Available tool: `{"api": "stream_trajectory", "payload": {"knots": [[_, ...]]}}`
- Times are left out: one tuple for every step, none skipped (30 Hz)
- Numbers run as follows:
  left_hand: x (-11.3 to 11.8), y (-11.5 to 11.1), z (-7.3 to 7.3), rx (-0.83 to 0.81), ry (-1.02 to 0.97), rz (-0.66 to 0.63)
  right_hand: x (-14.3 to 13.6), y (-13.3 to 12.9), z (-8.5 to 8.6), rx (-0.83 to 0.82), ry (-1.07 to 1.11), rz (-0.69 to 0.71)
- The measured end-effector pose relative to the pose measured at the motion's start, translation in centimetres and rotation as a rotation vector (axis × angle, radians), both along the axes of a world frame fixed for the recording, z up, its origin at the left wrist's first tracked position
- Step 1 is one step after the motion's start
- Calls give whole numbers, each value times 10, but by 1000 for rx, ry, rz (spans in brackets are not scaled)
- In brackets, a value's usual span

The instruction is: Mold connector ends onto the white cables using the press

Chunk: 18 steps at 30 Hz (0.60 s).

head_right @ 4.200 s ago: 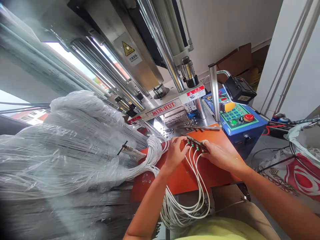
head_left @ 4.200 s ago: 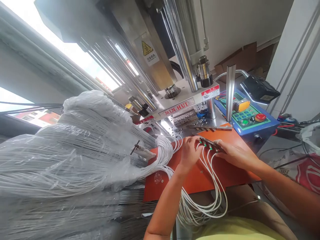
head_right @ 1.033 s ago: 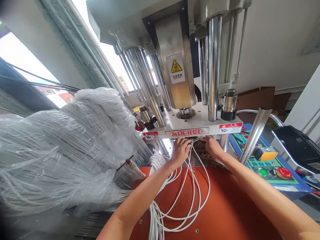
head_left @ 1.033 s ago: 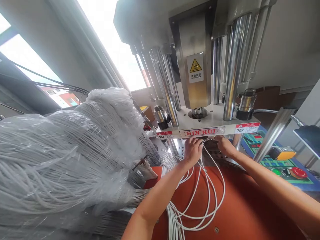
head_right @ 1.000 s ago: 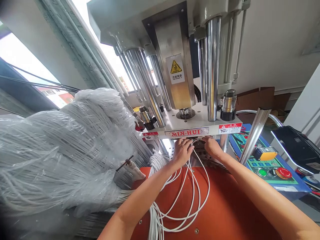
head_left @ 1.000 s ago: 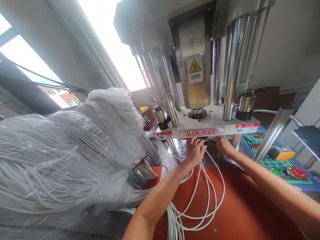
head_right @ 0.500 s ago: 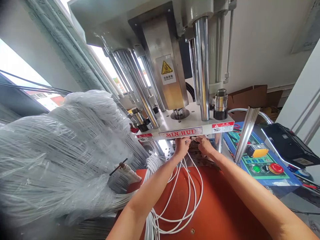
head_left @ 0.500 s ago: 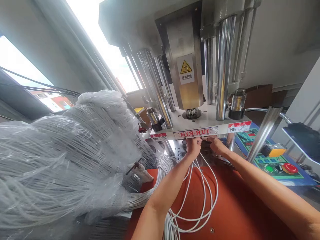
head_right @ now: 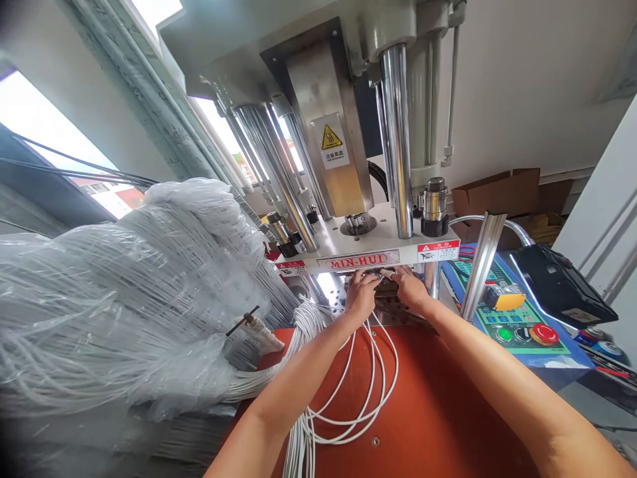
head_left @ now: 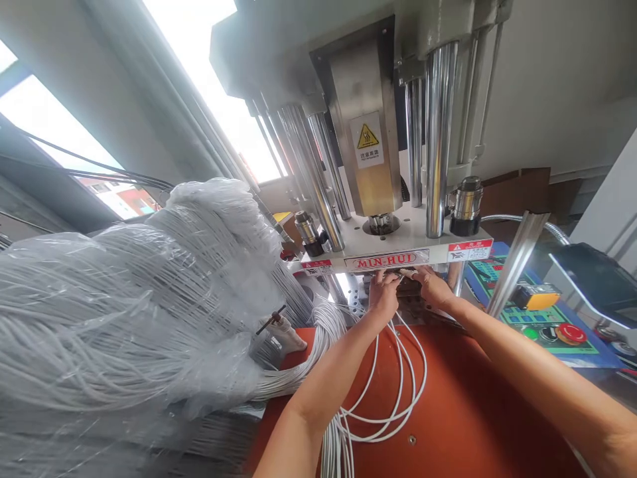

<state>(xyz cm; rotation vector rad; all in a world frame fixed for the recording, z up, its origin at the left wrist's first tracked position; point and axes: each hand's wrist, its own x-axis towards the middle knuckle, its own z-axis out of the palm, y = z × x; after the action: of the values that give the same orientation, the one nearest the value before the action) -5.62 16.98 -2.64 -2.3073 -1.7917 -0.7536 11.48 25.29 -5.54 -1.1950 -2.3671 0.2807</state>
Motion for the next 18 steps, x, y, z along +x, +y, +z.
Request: {"api": "stream_trajectory", "payload": {"knots": [[-1, -5, -2, 1, -11, -19, 1, 0, 0, 10, -6, 5], [-3, -9, -5, 1, -25, -35, 2, 0, 1, 18, -11, 14], [-5, -13, -6, 1, -42, -49, 4, 1, 2, 24, -16, 24], [-8, -16, -7, 3, -62, -57, 5, 3, 4, 28, -21, 35], [-10, -18, -7, 7, -82, -58, 6, 5, 6, 30, -28, 42], [-13, -18, -7, 11, -100, -51, 8, 6, 9, 31, -36, 46], [-15, -19, -5, 14, -111, -40, 8, 7, 10, 33, -44, 46], [-16, -18, -4, 15, -111, -28, 8, 7, 12, 37, -53, 45], [-17, -18, -3, 14, -98, -20, 7, 6, 13, 44, -64, 44], [-18, -17, -2, 13, -73, -13, 6, 4, 13, 52, -77, 45], [-18, -16, -1, 12, -38, -6, 4, 1, 13, 63, -92, 48], [-18, -15, -1, 13, -1, 4, 1, -2, 12, 73, -106, 52], [-18, -14, -1, 14, 36, 16, -1, -6, 12, 82, -119, 56], [-18, -13, -2, 16, 71, 28, -4, -9, 11, 93, -134, 58], [-18, -12, -2, 16, 102, 37, -6, -11, 10, 107, -150, 58], [-18, -10, -2, 14, 127, 38, -8, -13, 9, 122, -165, 55], [-18, -9, -2, 10, 144, 29, -9, -13, 8, 135, -172, 49], [-18, -7, -1, 4, 151, 19, -10, -13, 7, 137, -160, 42]]}}
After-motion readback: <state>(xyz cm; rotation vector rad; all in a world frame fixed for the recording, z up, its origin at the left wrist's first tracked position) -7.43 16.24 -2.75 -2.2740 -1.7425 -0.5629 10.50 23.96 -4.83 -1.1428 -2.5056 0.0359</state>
